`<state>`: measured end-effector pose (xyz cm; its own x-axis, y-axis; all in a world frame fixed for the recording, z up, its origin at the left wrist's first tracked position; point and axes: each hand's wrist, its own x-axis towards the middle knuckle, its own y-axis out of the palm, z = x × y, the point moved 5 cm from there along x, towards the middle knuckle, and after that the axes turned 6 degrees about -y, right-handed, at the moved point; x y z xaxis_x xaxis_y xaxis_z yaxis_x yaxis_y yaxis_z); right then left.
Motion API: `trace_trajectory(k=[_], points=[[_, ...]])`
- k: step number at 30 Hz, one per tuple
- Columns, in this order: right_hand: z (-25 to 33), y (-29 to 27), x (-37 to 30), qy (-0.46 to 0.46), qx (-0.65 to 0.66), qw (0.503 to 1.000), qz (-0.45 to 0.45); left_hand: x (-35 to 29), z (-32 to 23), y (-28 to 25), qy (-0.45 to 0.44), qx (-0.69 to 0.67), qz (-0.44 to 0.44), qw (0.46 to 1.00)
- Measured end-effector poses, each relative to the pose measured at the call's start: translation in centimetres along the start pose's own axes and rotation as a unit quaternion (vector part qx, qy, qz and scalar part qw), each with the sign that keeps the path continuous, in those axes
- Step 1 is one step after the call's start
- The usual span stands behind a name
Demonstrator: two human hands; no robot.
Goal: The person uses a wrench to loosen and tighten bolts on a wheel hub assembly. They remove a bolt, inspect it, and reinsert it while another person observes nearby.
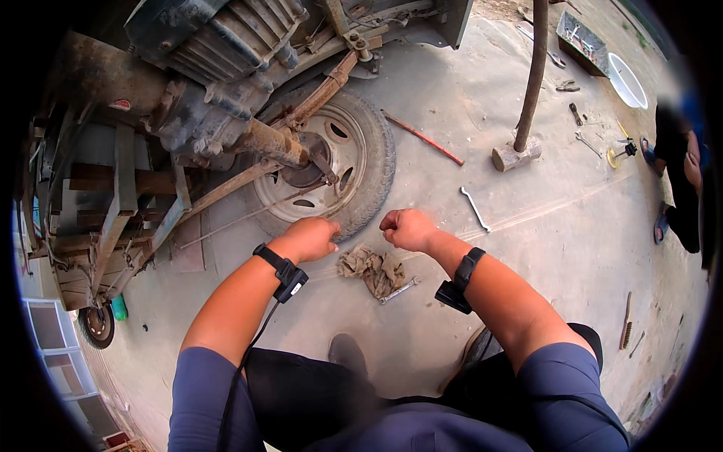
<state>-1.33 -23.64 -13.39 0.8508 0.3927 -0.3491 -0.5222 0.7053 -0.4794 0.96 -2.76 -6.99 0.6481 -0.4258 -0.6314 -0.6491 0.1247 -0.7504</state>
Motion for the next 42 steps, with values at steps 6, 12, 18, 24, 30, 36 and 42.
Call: trace_trajectory(k=[6, 12, 18, 24, 30, 36, 42], points=[[1.1, -0.4, -0.2, -0.044, -0.036, 0.998, -0.012, -1.0, -0.1, -0.3, -0.004, -0.020, -0.013, 1.000], [0.0, 0.3, 0.3, -0.070, -0.054, 0.996, -0.021, -0.5, -1.4, -0.5, 0.004, -0.008, -0.011, 1.000], [0.7, 0.1, -0.2, -0.079, -0.051, 0.995, -0.021, -0.6, -0.8, -0.4, 0.000, -0.017, -0.017, 1.000], [0.2, 0.1, 0.0, -0.090, -0.060, 0.994, -0.026, -0.6, -0.7, -0.1, 0.005, -0.017, -0.011, 1.000], [0.9, 0.2, 0.3, -0.091, -0.063, 0.993, -0.028, -1.1, -0.3, -0.2, 0.002, -0.009, -0.012, 1.000], [0.0, 0.8, 0.6, -0.089, -0.062, 0.994, -0.030, -1.0, -0.7, -0.1, 0.007, -0.002, -0.018, 1.000], [0.4, 0.6, 0.5, -0.090, -0.060, 0.994, -0.035, -0.9, -0.4, 0.2, 0.005, 0.001, -0.015, 1.000]])
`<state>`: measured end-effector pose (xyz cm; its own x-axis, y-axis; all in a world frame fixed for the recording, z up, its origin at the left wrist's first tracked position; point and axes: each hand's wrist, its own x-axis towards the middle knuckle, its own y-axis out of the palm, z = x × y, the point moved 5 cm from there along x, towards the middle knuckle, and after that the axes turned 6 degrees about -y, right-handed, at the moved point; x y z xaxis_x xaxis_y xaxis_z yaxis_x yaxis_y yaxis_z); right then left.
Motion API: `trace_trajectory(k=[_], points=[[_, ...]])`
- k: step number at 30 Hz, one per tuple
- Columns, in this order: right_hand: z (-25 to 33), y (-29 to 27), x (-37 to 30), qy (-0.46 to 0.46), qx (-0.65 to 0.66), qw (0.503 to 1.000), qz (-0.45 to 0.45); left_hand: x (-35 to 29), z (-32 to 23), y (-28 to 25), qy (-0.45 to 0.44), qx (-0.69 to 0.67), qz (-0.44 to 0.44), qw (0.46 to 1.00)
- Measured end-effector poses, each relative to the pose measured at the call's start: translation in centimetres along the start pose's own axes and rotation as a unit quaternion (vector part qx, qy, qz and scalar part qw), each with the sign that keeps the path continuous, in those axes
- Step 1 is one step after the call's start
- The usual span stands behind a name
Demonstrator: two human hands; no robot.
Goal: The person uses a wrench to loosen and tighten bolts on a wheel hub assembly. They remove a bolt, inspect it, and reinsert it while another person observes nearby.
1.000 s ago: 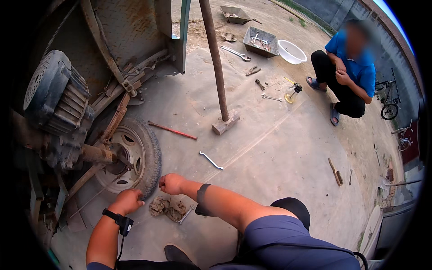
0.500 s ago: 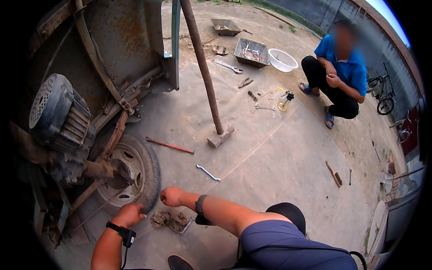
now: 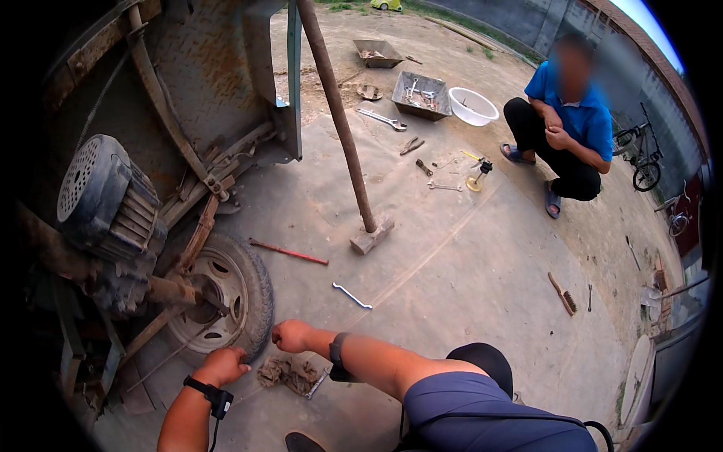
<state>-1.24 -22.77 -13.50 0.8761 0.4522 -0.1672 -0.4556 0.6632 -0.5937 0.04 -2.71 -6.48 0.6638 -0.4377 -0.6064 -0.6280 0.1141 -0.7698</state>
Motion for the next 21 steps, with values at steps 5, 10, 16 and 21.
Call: trace_trajectory(k=[5, 10, 16, 21], points=[[-0.01, 0.00, -0.05, 0.001, -0.003, 1.000, 0.005, 0.01, -0.26, -0.06, -0.004, 0.002, 0.005, 1.000], [-0.05, -0.08, -0.16, -0.002, 0.003, 1.000, 0.001, 0.04, -0.47, -0.12, -0.004, 0.004, 0.007, 1.000], [0.38, -0.45, -0.43, 0.003, 0.013, 1.000, 0.007, -0.10, -0.62, -0.27, -0.001, 0.011, 0.003, 1.000], [0.30, -0.34, -0.17, 0.014, 0.008, 1.000, 0.020, -0.06, -0.65, -0.23, -0.002, 0.006, 0.006, 1.000]])
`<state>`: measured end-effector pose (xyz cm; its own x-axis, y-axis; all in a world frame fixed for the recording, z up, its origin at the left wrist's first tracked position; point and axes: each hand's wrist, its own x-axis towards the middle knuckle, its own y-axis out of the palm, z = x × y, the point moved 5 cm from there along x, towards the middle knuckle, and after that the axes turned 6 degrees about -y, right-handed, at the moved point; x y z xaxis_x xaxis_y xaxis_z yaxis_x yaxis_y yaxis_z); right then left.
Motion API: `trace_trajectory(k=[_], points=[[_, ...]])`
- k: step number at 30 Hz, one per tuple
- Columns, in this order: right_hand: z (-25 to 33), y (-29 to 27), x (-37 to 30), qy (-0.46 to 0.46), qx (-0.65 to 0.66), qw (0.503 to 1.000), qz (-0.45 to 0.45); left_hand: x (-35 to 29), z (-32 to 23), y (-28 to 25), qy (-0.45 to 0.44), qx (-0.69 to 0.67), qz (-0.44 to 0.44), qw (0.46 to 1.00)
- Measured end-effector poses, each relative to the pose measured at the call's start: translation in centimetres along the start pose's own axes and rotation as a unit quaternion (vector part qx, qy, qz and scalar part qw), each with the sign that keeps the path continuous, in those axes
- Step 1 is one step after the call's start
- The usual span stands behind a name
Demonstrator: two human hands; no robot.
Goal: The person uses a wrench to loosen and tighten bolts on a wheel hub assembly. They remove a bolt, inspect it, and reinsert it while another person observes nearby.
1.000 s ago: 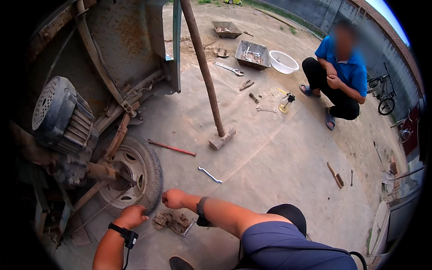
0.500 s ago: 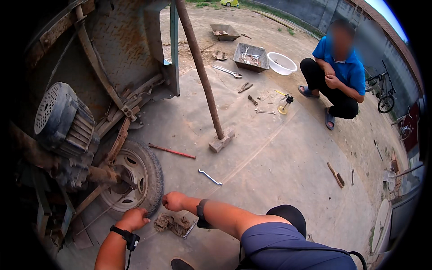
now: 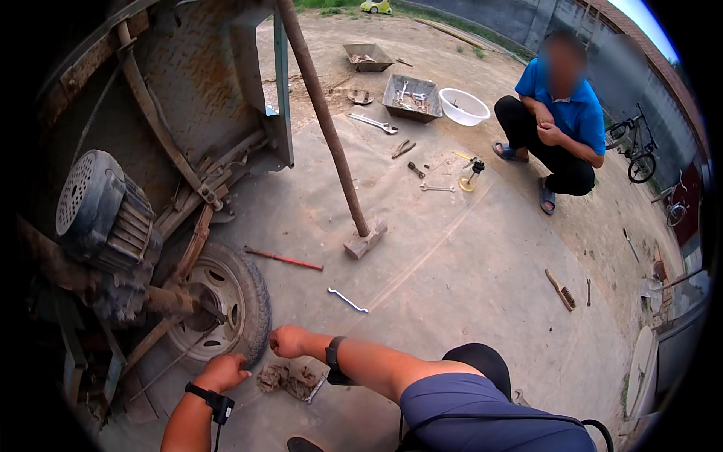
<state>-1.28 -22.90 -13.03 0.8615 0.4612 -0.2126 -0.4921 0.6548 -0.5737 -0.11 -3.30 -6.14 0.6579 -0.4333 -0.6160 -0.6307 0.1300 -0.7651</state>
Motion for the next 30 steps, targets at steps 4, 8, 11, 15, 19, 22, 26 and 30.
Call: trace_trajectory(k=[4, 8, 11, 15, 19, 22, 26, 30], points=[[0.0, 0.0, -0.3, -0.010, 0.002, 1.000, -0.020, 0.1, -0.1, 0.1, -0.003, 0.015, 0.006, 1.000], [0.0, -0.1, -0.3, -0.009, 0.017, 1.000, -0.014, -0.1, -0.7, -0.3, -0.007, 0.012, 0.010, 1.000], [-0.2, 0.1, -0.2, -0.018, 0.036, 0.999, -0.015, 0.1, -0.7, -0.1, 0.003, 0.013, 0.010, 1.000], [0.0, -0.1, -0.1, -0.034, 0.023, 0.999, -0.022, -0.1, -0.9, -0.4, 0.003, 0.025, 0.017, 1.000], [-0.3, 0.3, 0.0, -0.022, 0.033, 0.999, -0.011, 0.0, -1.0, -0.3, 0.009, 0.021, 0.015, 1.000], [-0.4, 0.4, 0.1, -0.012, 0.030, 0.999, -0.003, 0.1, -0.8, -0.2, 0.010, 0.022, 0.014, 1.000], [-0.4, 0.4, 0.0, -0.041, 0.002, 0.999, -0.028, 0.1, -1.0, -0.2, 0.014, 0.025, 0.010, 1.000], [0.3, 0.3, 0.3, -0.042, -0.020, 0.999, 0.009, 0.2, 0.0, 0.2, 0.025, 0.005, -0.009, 1.000]])
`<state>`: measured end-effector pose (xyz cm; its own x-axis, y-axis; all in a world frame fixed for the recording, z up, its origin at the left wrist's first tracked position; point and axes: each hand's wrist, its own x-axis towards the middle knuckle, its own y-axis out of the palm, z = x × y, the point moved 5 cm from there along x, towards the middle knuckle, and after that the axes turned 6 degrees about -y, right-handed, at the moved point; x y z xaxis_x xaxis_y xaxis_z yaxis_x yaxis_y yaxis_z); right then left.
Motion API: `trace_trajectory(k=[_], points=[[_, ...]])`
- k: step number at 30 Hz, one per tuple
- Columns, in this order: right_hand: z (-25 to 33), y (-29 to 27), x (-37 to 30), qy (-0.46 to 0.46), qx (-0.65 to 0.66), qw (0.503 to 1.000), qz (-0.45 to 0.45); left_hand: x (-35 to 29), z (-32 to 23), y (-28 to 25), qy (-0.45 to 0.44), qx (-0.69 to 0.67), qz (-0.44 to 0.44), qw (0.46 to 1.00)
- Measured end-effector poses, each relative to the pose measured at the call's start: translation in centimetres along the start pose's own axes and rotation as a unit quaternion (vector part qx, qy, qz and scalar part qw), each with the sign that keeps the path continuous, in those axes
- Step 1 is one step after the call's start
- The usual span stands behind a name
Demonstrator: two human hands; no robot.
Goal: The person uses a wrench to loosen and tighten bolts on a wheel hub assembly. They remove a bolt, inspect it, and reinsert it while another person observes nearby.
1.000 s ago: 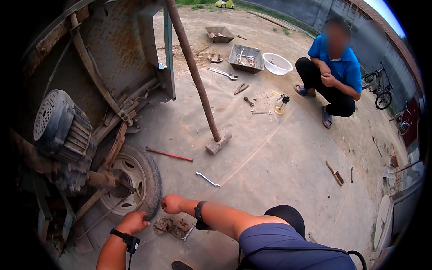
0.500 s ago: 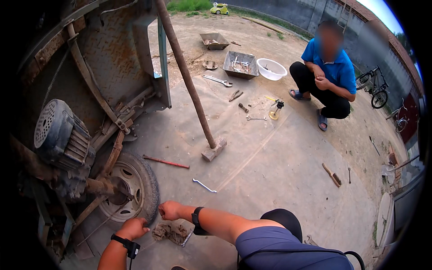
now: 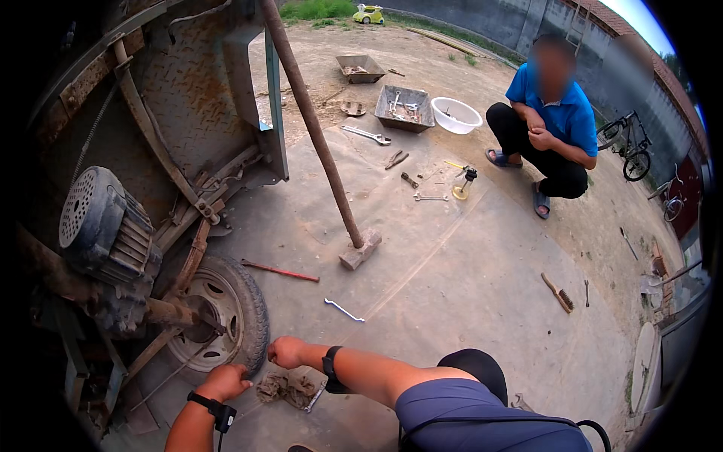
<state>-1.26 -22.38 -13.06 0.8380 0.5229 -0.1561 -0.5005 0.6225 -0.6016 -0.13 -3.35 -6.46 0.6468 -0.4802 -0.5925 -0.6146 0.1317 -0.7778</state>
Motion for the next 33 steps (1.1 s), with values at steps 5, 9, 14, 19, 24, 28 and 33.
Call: trace_trajectory(k=[5, 9, 14, 19, 24, 28, 33], points=[[-0.9, 0.4, -0.1, 0.004, 0.021, 0.999, -0.025, 0.2, -0.6, -0.1, -0.011, 0.017, 0.021, 1.000], [0.0, -0.2, -0.4, 0.020, 0.044, 0.999, -0.010, 0.0, -0.4, -0.1, -0.028, 0.022, 0.030, 0.999], [-0.2, -0.4, -0.7, 0.011, 0.041, 0.999, -0.024, 0.4, -0.6, 0.1, -0.021, 0.018, 0.029, 0.999], [-0.5, -0.4, 0.0, 0.022, 0.029, 0.999, -0.032, 0.2, -0.5, 0.0, -0.012, 0.023, 0.020, 0.999], [-0.3, -0.7, 0.7, 0.028, 0.038, 0.998, -0.031, 0.1, -0.1, -0.3, -0.011, 0.000, 0.020, 1.000], [-0.3, -1.7, 2.0, 0.052, 0.106, 0.991, -0.057, 0.3, 1.4, -0.1, 0.001, -0.007, -0.016, 1.000], [0.4, -2.4, 5.0, 0.078, 0.233, 0.964, -0.099, -0.6, 2.9, -0.3, -0.055, -0.033, 0.006, 0.998]])
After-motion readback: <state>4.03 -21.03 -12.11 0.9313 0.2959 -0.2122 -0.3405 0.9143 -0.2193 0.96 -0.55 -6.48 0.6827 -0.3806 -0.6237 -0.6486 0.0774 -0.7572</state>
